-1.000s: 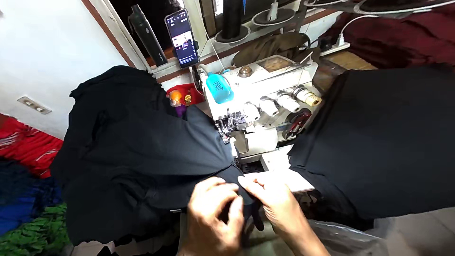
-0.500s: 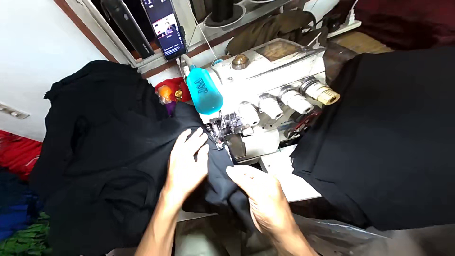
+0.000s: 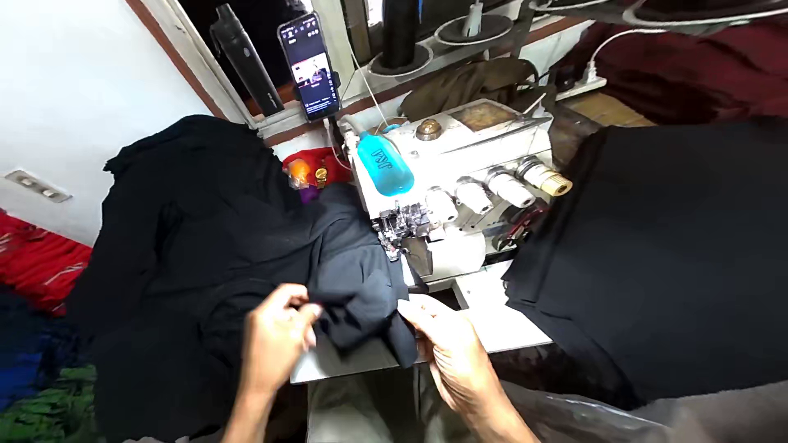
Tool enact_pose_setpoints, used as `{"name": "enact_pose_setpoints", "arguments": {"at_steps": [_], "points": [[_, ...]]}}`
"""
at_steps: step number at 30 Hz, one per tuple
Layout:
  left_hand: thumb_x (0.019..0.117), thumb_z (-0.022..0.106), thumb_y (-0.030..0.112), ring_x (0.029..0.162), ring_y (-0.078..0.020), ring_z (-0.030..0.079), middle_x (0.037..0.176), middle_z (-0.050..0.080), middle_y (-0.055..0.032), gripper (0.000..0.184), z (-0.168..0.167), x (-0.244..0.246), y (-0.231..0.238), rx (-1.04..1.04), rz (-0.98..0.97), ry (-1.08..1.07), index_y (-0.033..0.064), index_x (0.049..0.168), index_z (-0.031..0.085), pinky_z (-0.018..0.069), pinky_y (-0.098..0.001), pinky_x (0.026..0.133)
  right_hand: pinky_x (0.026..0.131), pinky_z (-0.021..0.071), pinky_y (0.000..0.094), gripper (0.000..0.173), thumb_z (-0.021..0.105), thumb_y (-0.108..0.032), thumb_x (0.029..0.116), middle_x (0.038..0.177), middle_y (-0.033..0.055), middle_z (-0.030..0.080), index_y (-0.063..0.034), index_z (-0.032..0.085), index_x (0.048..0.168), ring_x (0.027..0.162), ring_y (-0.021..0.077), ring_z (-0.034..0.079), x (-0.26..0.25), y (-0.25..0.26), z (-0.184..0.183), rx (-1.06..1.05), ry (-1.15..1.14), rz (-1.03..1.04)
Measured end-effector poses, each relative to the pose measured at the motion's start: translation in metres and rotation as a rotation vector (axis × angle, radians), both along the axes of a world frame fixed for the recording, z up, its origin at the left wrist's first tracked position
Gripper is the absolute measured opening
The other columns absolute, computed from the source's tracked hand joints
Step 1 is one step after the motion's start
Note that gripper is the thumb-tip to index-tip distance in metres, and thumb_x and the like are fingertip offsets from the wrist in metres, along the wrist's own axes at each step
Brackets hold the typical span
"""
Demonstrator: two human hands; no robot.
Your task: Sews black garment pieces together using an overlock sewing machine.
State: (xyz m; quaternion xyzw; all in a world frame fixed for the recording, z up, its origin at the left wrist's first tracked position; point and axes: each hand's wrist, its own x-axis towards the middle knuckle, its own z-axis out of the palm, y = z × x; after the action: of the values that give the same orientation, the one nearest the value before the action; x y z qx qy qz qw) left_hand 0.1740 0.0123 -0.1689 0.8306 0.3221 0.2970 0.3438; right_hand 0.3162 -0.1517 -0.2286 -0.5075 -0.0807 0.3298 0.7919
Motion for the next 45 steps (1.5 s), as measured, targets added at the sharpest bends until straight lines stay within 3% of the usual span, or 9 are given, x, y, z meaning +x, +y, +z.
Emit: {"name": "enact_pose_setpoints", "arguments": {"at_steps": [4, 7, 11, 15, 21, 28, 31, 35, 45], "points": [[0.0917, 0.068, 0.013, 0.125, -0.0208, 0.061, 0.138, 0.061, -0.0115, 0.026, 0.046, 0.012, 0.015, 0.459, 0.09, -0.022, 0.0041, 0.116, 0.071, 0.0539, -0.0425, 0.101, 0.055, 0.0557, 0.0227, 0.013, 0.064, -0.006, 0.0963, 0.076, 0.0037, 0.071, 0.0023, 0.07, 0.103, 0.06, 0.0085, 0.065, -0.008, 0.004, -0.002, -0.076, -0.137, -0.066], [0.0907, 0.066, 0.021, 0.139, -0.0231, 0.051, 0.143, 0.059, -0.009, 0.03, 0.032, 0.035, -0.022, 0.562, -0.162, 0.03, 0.0096, 0.117, 0.074, 0.0465, -0.044, 0.113, 0.057, 0.0558, 0.0226, 0.017, 0.064, -0.006, 0.0964, 0.08, 0.0042, 0.073, 0.0026, 0.071, 0.108, 0.063, 0.0089, 0.066, -0.012, 0.003, -0.001, -0.105, -0.169, -0.087], [0.0782, 0.07, 0.028, 0.121, -0.0231, 0.062, 0.128, 0.068, -0.0039, 0.048, -0.005, 0.057, -0.055, 0.711, -0.282, 0.154, 0.0146, 0.124, 0.074, 0.0495, -0.0454, 0.1, 0.058, 0.0582, 0.0233, 0.017, 0.067, -0.007, 0.0952, 0.081, 0.0046, 0.074, 0.0027, 0.072, 0.109, 0.064, 0.0101, 0.069, -0.014, -0.008, -0.001, -0.133, -0.204, -0.07], [0.0765, 0.069, 0.02, 0.082, -0.0203, 0.065, 0.082, 0.069, 0.0008, 0.026, -0.013, 0.05, -0.052, 0.664, -0.185, 0.181, 0.0122, 0.101, 0.075, 0.0506, -0.0432, 0.079, 0.065, 0.0643, 0.0288, 0.022, 0.075, -0.008, 0.0903, 0.085, 0.0065, 0.075, 0.0012, 0.073, 0.11, 0.072, 0.0144, 0.073, -0.018, -0.018, -0.002, -0.166, -0.166, -0.039], [0.0826, 0.068, 0.013, 0.103, -0.0145, 0.068, 0.101, 0.074, 0.0018, 0.005, -0.018, 0.028, -0.068, 0.59, -0.322, 0.079, 0.0167, 0.079, 0.07, 0.0519, -0.0367, 0.095, 0.067, 0.0646, 0.0273, 0.016, 0.069, -0.011, 0.0946, 0.085, 0.0046, 0.075, 0.0, 0.073, 0.106, 0.073, 0.0126, 0.074, -0.034, -0.024, -0.004, -0.177, -0.209, -0.057], [0.0797, 0.082, 0.012, 0.087, -0.0111, 0.068, 0.116, 0.065, -0.0096, 0.052, -0.032, 0.019, -0.074, 0.014, -0.231, -0.187, -0.0034, 0.124, 0.06, 0.0613, -0.0258, 0.077, 0.063, 0.0654, 0.0278, 0.017, 0.067, -0.005, 0.096, 0.084, 0.0076, 0.076, 0.0047, 0.07, 0.109, 0.071, 0.015, 0.075, -0.04, -0.031, 0.0, -0.107, -0.165, -0.079], [0.0824, 0.081, 0.024, 0.075, -0.0044, 0.065, 0.098, 0.071, -0.0008, 0.04, -0.027, 0.024, -0.078, -0.159, -0.162, -0.028, 0.0052, 0.116, 0.069, 0.0559, -0.0203, 0.067, 0.063, 0.0641, 0.0267, 0.017, 0.066, -0.006, 0.0963, 0.082, 0.0065, 0.076, 0.0047, 0.071, 0.109, 0.068, 0.0133, 0.074, -0.042, -0.031, -0.002, -0.112, -0.191, -0.087], [0.0803, 0.075, 0.011, 0.084, -0.0049, 0.067, 0.088, 0.071, 0.0013, 0.009, -0.032, 0.027, -0.09, 0.22, -0.183, -0.124, 0.0086, 0.089, 0.075, 0.0571, -0.0189, 0.077, 0.064, 0.0641, 0.0262, 0.015, 0.066, -0.009, 0.0965, 0.081, 0.0054, 0.076, 0.0015, 0.072, 0.106, 0.069, 0.0128, 0.074, -0.042, -0.035, 0.001, -0.142, -0.225, -0.085], [0.0897, 0.073, 0.011, 0.091, -0.0121, 0.066, 0.092, 0.071, -0.0043, 0.012, -0.044, 0.016, -0.093, 0.595, -0.316, -0.229, 0.0094, 0.098, 0.081, 0.056, -0.0248, 0.083, 0.066, 0.0624, 0.0223, 0.017, 0.06, -0.004, 0.0929, 0.081, 0.0004, 0.075, -0.0003, 0.071, 0.105, 0.071, 0.0073, 0.072, -0.049, -0.044, 0.007, -0.138, -0.301, -0.11]]}}
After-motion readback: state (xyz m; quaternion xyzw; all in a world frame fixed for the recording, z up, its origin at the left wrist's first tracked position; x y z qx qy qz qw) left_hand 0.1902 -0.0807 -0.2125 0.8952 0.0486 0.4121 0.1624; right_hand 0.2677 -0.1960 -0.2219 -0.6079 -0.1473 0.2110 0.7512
